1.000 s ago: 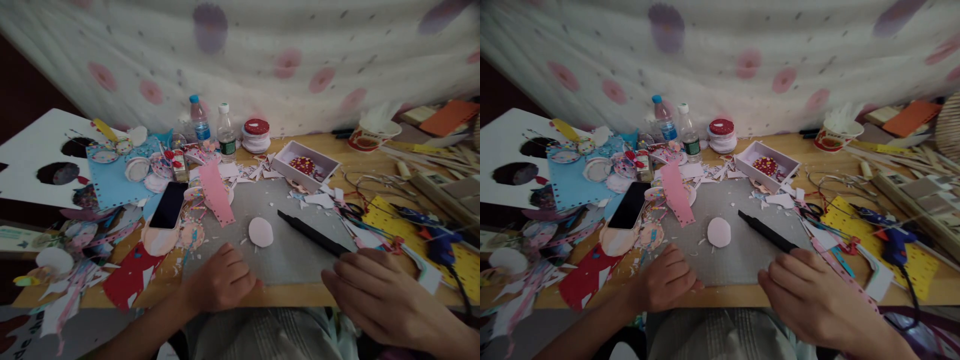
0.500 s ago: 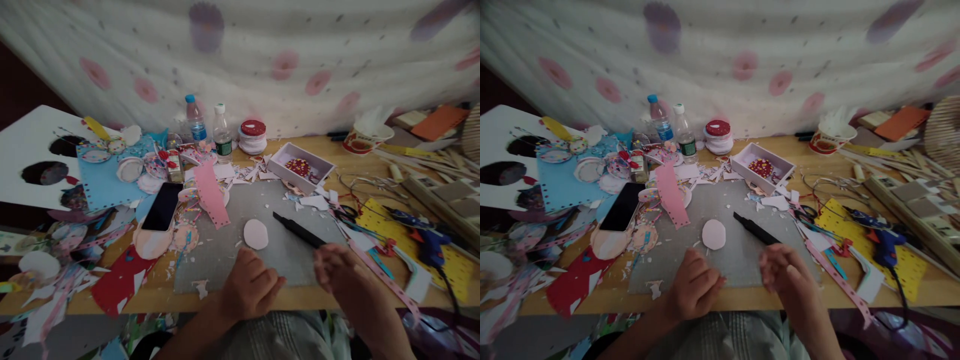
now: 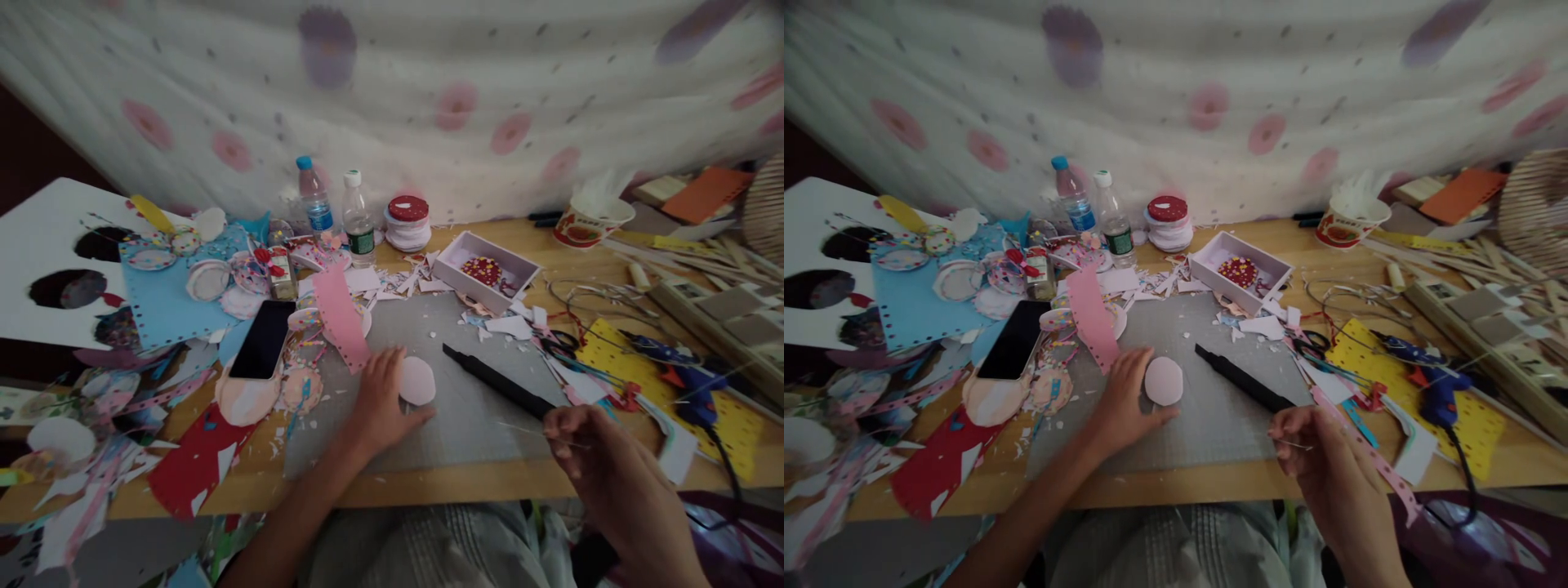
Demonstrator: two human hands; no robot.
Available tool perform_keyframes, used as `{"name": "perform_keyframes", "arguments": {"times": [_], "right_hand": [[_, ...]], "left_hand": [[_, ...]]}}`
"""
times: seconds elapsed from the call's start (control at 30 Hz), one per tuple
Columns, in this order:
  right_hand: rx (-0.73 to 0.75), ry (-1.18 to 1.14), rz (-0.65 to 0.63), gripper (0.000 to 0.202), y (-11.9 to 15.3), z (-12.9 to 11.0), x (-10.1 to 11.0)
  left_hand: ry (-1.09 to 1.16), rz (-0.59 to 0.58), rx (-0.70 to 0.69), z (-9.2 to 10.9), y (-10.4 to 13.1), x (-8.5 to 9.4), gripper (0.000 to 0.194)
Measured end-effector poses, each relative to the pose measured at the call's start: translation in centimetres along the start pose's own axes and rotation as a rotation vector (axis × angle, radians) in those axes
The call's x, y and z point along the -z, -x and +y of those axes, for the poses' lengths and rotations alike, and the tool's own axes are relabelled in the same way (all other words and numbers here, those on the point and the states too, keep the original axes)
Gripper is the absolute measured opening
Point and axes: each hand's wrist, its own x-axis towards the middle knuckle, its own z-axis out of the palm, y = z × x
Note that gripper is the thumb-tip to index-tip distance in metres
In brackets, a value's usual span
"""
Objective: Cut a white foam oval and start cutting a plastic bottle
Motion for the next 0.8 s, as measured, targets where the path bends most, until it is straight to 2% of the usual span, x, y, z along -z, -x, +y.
{"name": "perform_keyframes", "arguments": {"times": [0.07,0.13,0.27,0.37,0.53,0.63,0.7,0.8], "right_hand": [[0.001,-0.005,0.014,0.032,0.4,0.1,0.2],[0.021,-0.016,0.039,0.031,0.9,0.0,0.1],[0.061,-0.033,0.095,0.029,1.3,-0.1,0.1],[0.052,-0.016,0.076,0.031,1.1,0.2,0.3],[0.052,0.027,0.035,0.033,1.0,0.3,-0.8],[0.047,0.024,-0.007,0.033,1.6,0.6,-2.2],[0.032,0.001,-0.041,0.032,2.2,1.0,-3.2],[-0.014,-0.023,-0.101,0.034,3.0,2.0,-4.7]], "left_hand": [[-0.004,-0.076,-0.014,0.0,-0.5,-0.5,0.081],[0.014,-0.098,-0.044,0.9,-0.3,-0.9,0.076],[0.062,-0.228,-0.122,3.1,1.6,-1.7,0.080],[0.009,-0.263,-0.093,2.7,3.1,-1.9,0.078],[-0.069,-0.104,0.011,-0.9,4.2,-0.2,0.068],[0.021,0.037,0.060,-0.8,4.9,0.8,0.062],[0.234,0.151,0.132,0.6,5.4,0.9,0.052],[0.804,0.218,0.405,3.4,5.8,0.9,0.036]]}}
